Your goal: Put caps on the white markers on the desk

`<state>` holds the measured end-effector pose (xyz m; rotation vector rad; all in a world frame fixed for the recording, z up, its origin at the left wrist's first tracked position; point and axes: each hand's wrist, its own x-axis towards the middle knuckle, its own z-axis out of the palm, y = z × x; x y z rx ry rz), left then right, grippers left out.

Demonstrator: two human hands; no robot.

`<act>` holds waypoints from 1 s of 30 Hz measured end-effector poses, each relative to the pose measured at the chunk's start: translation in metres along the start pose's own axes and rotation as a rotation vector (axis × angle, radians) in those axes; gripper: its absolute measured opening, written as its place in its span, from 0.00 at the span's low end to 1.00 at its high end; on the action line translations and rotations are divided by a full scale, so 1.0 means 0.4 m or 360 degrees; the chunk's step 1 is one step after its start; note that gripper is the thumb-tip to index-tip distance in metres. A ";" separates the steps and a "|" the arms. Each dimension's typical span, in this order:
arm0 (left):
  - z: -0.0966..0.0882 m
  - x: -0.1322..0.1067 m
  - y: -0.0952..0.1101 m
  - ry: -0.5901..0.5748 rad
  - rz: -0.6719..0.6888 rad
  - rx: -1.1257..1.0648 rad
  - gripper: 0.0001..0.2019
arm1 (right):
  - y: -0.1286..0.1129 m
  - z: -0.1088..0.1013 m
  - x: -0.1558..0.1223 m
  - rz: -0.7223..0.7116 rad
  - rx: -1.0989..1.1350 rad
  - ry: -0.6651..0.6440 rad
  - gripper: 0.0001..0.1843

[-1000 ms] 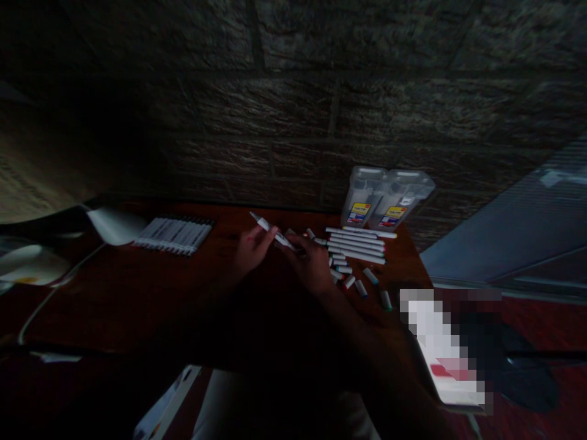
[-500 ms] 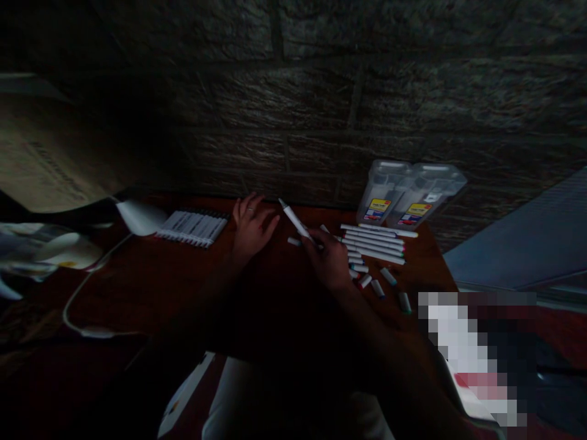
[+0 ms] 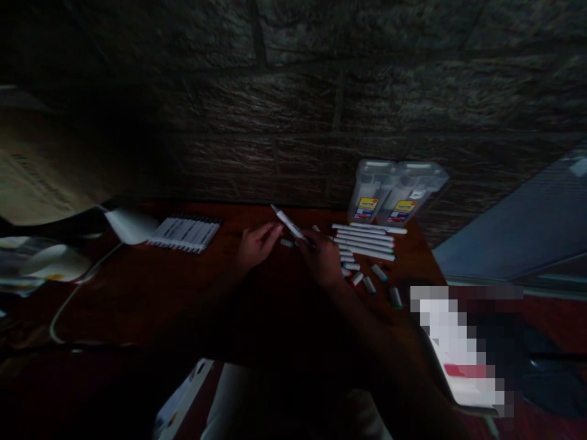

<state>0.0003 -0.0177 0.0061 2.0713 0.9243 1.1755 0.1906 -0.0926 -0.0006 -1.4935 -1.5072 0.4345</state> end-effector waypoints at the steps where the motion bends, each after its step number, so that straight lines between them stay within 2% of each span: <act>1: 0.012 -0.006 0.005 -0.0041 -0.0070 -0.0108 0.13 | 0.001 0.000 0.000 -0.0001 -0.0008 -0.0011 0.15; 5: 0.045 -0.010 0.016 -0.0071 -0.0313 -0.0389 0.15 | 0.002 0.001 0.000 -0.0036 -0.0028 -0.0051 0.16; 10: 0.041 0.014 0.019 0.0116 -0.0448 -0.0661 0.26 | -0.004 0.003 -0.004 -0.0082 -0.0072 -0.0030 0.15; 16: 0.033 0.022 0.008 0.0133 -0.0480 -0.0660 0.29 | -0.009 0.002 -0.004 -0.0085 -0.0073 -0.0010 0.14; 24: 0.035 0.015 -0.001 0.0082 -0.0442 -0.0603 0.29 | -0.015 -0.004 -0.004 -0.0051 -0.0008 -0.0058 0.14; 30: 0.035 0.023 -0.005 0.0075 -0.0507 -0.0731 0.27 | -0.019 -0.007 -0.005 -0.0082 0.0002 -0.0108 0.14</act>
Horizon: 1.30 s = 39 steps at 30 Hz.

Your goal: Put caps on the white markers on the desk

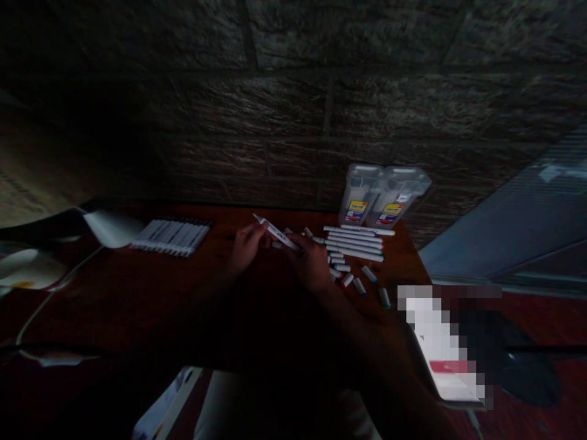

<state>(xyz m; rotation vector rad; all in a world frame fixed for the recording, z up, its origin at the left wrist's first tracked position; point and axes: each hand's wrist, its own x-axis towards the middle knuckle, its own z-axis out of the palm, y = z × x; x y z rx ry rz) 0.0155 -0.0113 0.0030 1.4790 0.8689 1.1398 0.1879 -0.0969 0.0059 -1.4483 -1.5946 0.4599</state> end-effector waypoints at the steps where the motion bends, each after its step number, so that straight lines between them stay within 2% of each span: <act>1: -0.001 0.001 0.001 -0.0010 -0.0013 -0.0025 0.27 | -0.001 0.000 -0.001 0.0006 0.0005 0.0000 0.14; 6: -0.003 0.008 0.007 -0.0077 -0.0093 -0.0146 0.29 | -0.007 0.003 -0.001 0.0054 0.0003 0.0001 0.14; 11: 0.008 0.007 0.004 -0.0101 -0.0187 -0.0301 0.31 | -0.005 0.008 0.001 -0.0007 -0.0002 0.0010 0.15; 16: 0.007 -0.001 -0.017 -0.0158 -0.0003 0.0011 0.39 | -0.007 0.009 0.001 -0.0075 -0.0063 -0.0018 0.16; 19: -0.017 0.018 -0.026 -0.0148 0.0164 0.0385 0.47 | -0.017 -0.003 0.009 -0.0052 -0.0111 -0.0032 0.16; 21: -0.039 0.049 -0.021 -0.0095 0.0252 0.0851 0.47 | -0.022 -0.015 0.020 0.0042 -0.0167 0.0007 0.16; 22: -0.049 0.069 -0.015 -0.0133 0.0324 0.1174 0.45 | -0.023 -0.022 0.026 0.0092 -0.0202 0.0034 0.17; 24: -0.064 0.105 0.003 -0.0398 0.0506 0.1812 0.38 | -0.024 -0.032 0.036 0.0144 -0.0266 0.0073 0.18; 25: -0.067 0.117 0.011 -0.0508 0.0582 0.2049 0.35 | -0.022 -0.036 0.037 0.0147 -0.0298 0.0091 0.17; 26: -0.069 0.122 0.018 -0.0540 0.0629 0.2202 0.33 | -0.020 -0.039 0.035 0.0144 -0.0326 0.0109 0.17; 27: -0.069 0.119 0.022 -0.0468 0.0638 0.2278 0.31 | -0.016 -0.041 0.029 0.0136 -0.0353 0.0132 0.17; 30: -0.070 0.074 0.018 0.0074 0.0513 0.2224 0.31 | -0.004 -0.046 -0.007 0.0117 -0.0430 0.0189 0.16; 31: -0.073 0.053 0.014 0.0165 0.0496 0.2201 0.30 | -0.001 -0.047 -0.021 0.0106 -0.0448 0.0205 0.16; 35: -0.089 -0.015 0.003 0.0246 0.0754 0.2176 0.23 | 0.002 -0.038 -0.054 0.0051 -0.0488 0.0266 0.17; 37: -0.092 -0.034 -0.004 0.0201 0.0739 0.2176 0.21 | -0.001 -0.022 -0.055 0.0032 -0.0484 0.0280 0.17; 39: -0.089 -0.046 -0.014 0.0044 0.0606 0.2174 0.20 | -0.005 -0.003 -0.053 0.0014 -0.0481 0.0262 0.17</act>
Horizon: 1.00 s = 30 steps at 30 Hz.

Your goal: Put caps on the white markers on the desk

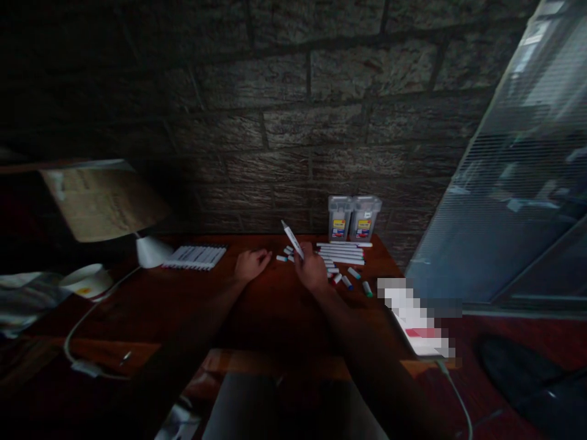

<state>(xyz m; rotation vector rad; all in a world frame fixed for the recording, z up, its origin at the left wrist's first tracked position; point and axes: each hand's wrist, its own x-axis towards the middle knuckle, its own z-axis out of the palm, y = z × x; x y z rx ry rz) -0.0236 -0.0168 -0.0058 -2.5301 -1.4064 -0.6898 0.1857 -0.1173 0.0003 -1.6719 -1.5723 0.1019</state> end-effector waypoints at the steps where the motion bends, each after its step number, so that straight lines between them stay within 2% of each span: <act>1: 0.005 -0.005 0.003 -0.0067 -0.0019 -0.0013 0.20 | -0.005 0.007 -0.001 -0.0016 -0.0001 -0.0017 0.17; 3: 0.012 -0.013 0.007 -0.0102 -0.0036 -0.0014 0.21 | -0.013 0.016 -0.006 -0.0052 -0.0018 -0.0063 0.18; 7: 0.012 -0.021 0.014 -0.0042 0.0032 0.0019 0.22 | -0.024 0.011 -0.018 -0.0100 -0.0104 -0.0166 0.19; 11: 0.005 -0.021 0.024 0.0102 0.0257 0.0029 0.23 | -0.027 0.010 -0.017 -0.0129 -0.0141 -0.0179 0.18; 14: 0.003 -0.020 0.035 0.0250 0.0373 -0.0102 0.24 | -0.022 0.019 -0.006 -0.0117 -0.0143 -0.0169 0.18; 16: 0.002 -0.018 0.043 0.0347 0.0322 -0.0333 0.24 | -0.017 0.024 0.001 -0.0110 -0.0142 -0.0179 0.18; 18: 0.000 -0.013 0.051 0.0398 0.0163 -0.0627 0.25 | -0.013 0.027 0.005 -0.0116 -0.0143 -0.0212 0.17; 21: -0.002 0.001 0.066 0.0399 -0.0083 -0.1101 0.27 | -0.014 0.027 0.011 -0.0149 -0.0147 -0.0264 0.16; 25: 0.007 0.017 0.087 0.0338 -0.0213 -0.1688 0.31 | -0.029 0.031 0.032 -0.0205 -0.0138 -0.0300 0.17; 28: 0.015 0.014 0.093 0.0281 -0.0283 -0.1813 0.32 | -0.040 0.035 0.050 -0.0257 -0.0110 -0.0322 0.14; 30: 0.016 0.007 0.090 0.0325 -0.0262 -0.1655 0.31 | -0.040 0.034 0.054 -0.0300 -0.0073 -0.0313 0.14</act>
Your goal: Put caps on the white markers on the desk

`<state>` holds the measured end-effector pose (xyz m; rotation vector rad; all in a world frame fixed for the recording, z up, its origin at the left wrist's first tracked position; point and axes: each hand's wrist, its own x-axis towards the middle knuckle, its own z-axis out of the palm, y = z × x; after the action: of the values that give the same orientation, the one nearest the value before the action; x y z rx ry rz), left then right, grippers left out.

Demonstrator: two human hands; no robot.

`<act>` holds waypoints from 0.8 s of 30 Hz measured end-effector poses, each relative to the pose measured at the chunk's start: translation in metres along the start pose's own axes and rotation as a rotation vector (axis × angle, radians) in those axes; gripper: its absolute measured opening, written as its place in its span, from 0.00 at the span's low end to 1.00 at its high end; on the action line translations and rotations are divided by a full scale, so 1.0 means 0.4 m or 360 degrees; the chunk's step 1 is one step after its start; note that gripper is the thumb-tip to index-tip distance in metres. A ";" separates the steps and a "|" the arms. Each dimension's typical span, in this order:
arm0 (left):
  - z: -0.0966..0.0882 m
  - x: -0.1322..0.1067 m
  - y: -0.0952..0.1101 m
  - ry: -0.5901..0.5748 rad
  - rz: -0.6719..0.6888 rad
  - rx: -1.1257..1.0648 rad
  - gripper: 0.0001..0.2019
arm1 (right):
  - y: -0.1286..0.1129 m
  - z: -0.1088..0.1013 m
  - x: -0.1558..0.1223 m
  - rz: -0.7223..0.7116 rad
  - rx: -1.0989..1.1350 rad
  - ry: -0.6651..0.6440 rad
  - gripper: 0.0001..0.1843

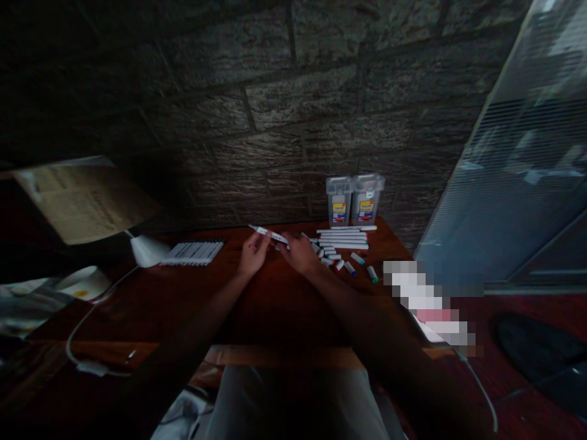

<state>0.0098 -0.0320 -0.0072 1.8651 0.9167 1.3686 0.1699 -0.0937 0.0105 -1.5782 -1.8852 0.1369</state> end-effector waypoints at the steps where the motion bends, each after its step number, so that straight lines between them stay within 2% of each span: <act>1: -0.005 -0.002 0.000 0.0014 0.0049 0.0120 0.30 | 0.003 -0.002 -0.002 -0.0028 0.0024 0.0019 0.15; 4: -0.024 -0.006 -0.001 0.0009 0.0182 0.0425 0.28 | 0.021 -0.013 -0.019 -0.0056 0.0107 0.0101 0.16; 9: -0.045 -0.011 -0.008 -0.0129 0.0344 0.0825 0.28 | 0.058 -0.041 -0.046 0.0139 0.0096 0.0139 0.14; 11: -0.038 -0.017 -0.001 -0.0226 0.0568 0.1076 0.28 | 0.067 -0.049 -0.049 0.0182 0.0085 0.0138 0.14; 13: -0.022 -0.025 0.014 -0.0307 0.0869 0.1257 0.23 | 0.071 -0.053 -0.048 0.0200 0.0087 0.0134 0.15; 15: -0.001 -0.033 0.031 -0.0338 0.1140 0.1335 0.16 | 0.071 -0.053 -0.047 0.0198 0.0093 0.0117 0.14; 17: 0.017 -0.037 0.040 -0.0346 0.1311 0.1351 0.15 | 0.068 -0.049 -0.047 0.0179 0.0097 0.0092 0.14; 19: 0.026 -0.037 0.037 -0.0375 0.1340 0.1356 0.19 | 0.064 -0.043 -0.049 0.0140 0.0106 0.0069 0.14; 24: 0.013 -0.022 0.001 -0.0381 0.1122 0.1417 0.20 | 0.048 -0.029 -0.042 0.0065 0.0124 0.0060 0.14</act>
<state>0.0128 -0.0400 -0.0127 3.1808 0.8381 1.1104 0.1931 -0.1078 0.0032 -1.5566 -1.7980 0.1952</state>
